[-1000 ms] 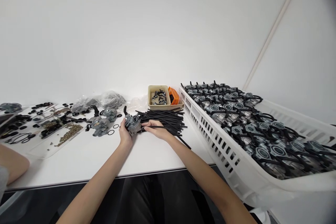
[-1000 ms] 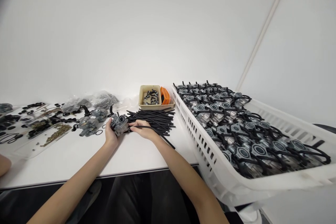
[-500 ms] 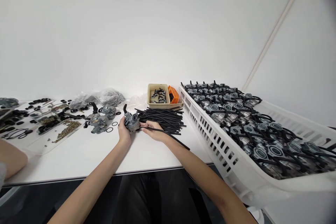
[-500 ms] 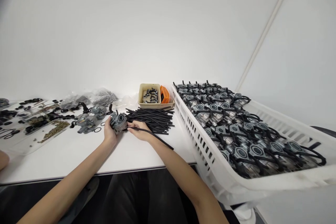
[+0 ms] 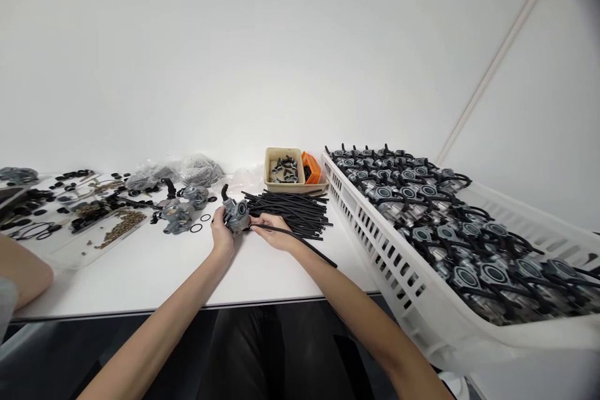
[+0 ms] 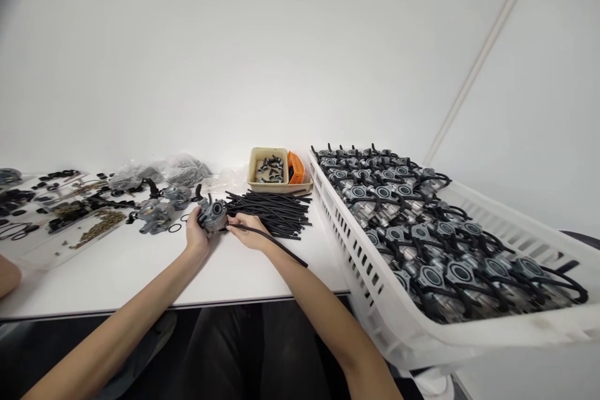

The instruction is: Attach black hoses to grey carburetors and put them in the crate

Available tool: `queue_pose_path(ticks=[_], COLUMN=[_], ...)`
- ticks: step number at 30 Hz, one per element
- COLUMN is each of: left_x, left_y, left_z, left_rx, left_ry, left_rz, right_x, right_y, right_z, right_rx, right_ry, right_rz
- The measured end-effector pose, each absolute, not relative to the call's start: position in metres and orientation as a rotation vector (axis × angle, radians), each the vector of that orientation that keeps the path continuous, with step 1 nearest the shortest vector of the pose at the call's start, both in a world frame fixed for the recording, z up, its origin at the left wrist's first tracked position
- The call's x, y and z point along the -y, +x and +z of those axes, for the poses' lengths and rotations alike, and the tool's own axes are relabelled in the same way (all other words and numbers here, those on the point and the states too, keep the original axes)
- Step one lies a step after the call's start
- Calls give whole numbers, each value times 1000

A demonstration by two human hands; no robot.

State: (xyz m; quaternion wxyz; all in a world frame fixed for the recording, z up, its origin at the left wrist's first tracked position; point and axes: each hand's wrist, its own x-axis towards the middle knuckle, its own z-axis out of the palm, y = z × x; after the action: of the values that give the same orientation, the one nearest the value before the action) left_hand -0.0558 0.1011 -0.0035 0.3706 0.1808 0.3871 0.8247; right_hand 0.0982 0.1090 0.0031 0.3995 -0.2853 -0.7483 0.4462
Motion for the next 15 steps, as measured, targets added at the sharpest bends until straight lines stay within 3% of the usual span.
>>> queue_pose_path(ticks=[7,15], left_x=[-102,-99], left_y=[-56,-54], left_z=[-2,6], left_rx=[-945,-840], left_ry=[406,388], left_rz=[2080,1963], right_x=[-111,-115], right_y=[95,93], right_z=[1,16], right_rx=[1863,1543], right_ry=[-697,-599], right_rz=[1107,1313])
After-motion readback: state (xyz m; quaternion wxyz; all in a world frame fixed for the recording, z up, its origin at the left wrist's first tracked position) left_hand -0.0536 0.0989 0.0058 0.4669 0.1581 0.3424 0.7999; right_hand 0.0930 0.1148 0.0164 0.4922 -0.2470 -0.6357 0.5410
